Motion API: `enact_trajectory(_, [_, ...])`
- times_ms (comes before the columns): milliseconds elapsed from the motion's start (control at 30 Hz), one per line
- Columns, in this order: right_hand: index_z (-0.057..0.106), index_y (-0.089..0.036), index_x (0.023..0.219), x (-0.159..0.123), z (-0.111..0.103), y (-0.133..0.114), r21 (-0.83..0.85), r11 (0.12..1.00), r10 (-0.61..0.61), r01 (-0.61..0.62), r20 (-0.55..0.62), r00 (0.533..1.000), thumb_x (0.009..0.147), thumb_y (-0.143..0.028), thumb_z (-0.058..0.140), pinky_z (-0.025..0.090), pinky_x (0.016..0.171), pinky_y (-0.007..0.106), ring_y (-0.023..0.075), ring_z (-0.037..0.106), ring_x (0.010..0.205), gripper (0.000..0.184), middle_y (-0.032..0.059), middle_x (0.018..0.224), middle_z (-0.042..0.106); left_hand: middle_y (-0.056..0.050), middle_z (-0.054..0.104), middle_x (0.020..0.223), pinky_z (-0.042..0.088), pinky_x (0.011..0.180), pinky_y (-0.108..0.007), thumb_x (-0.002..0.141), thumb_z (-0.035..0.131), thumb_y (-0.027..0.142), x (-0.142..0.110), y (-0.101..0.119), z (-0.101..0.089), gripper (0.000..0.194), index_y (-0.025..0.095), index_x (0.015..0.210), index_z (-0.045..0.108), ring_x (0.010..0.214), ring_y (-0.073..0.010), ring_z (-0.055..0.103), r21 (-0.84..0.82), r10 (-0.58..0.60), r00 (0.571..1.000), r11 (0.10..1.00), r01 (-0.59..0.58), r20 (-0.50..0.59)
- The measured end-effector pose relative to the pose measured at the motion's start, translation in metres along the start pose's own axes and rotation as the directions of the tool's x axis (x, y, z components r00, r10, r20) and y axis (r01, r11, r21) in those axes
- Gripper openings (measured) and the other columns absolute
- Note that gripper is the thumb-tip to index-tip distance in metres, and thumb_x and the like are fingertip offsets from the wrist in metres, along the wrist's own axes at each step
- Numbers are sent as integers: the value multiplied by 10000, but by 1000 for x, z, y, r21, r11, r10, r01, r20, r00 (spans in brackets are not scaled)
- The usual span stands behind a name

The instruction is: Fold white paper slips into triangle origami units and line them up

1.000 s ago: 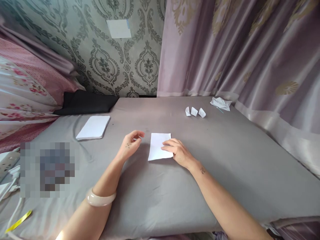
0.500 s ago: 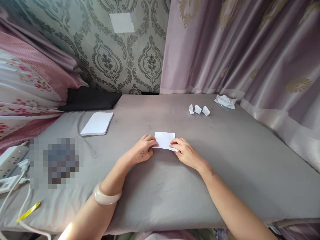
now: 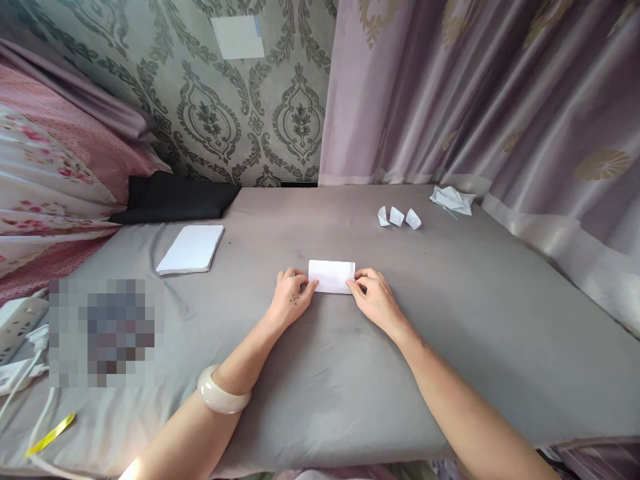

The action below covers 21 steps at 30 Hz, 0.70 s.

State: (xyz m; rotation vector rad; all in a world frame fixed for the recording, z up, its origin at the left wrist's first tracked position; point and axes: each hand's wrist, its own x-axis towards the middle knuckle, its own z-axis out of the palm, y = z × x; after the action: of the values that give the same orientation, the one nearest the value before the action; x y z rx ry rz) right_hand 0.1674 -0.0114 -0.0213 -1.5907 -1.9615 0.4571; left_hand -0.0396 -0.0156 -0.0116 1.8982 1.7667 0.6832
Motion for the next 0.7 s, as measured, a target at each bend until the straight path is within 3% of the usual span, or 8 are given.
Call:
enact_trajectory(333, [520, -199, 549, 3, 7, -8, -123, 989, 75, -81, -57, 996, 842, -326, 569, 432, 818, 316, 202, 556, 886, 323, 61, 918, 588, -98, 545, 928, 421, 867, -378, 808, 579, 345, 3, -6, 14, 246, 182, 629, 536, 910, -242, 454, 65, -43, 993, 997, 50, -109])
enact_trajectory(700, [492, -199, 556, 4, 7, -9, -166, 981, 98, -104, -44, 994, 836, -281, 547, 419, 825, 312, 195, 547, 882, 297, 64, 933, 575, -104, 551, 906, 426, 856, -398, 836, 526, 327, 7, -7, 15, 264, 180, 618, 555, 893, -248, 462, 128, -24, 994, 991, 38, -107])
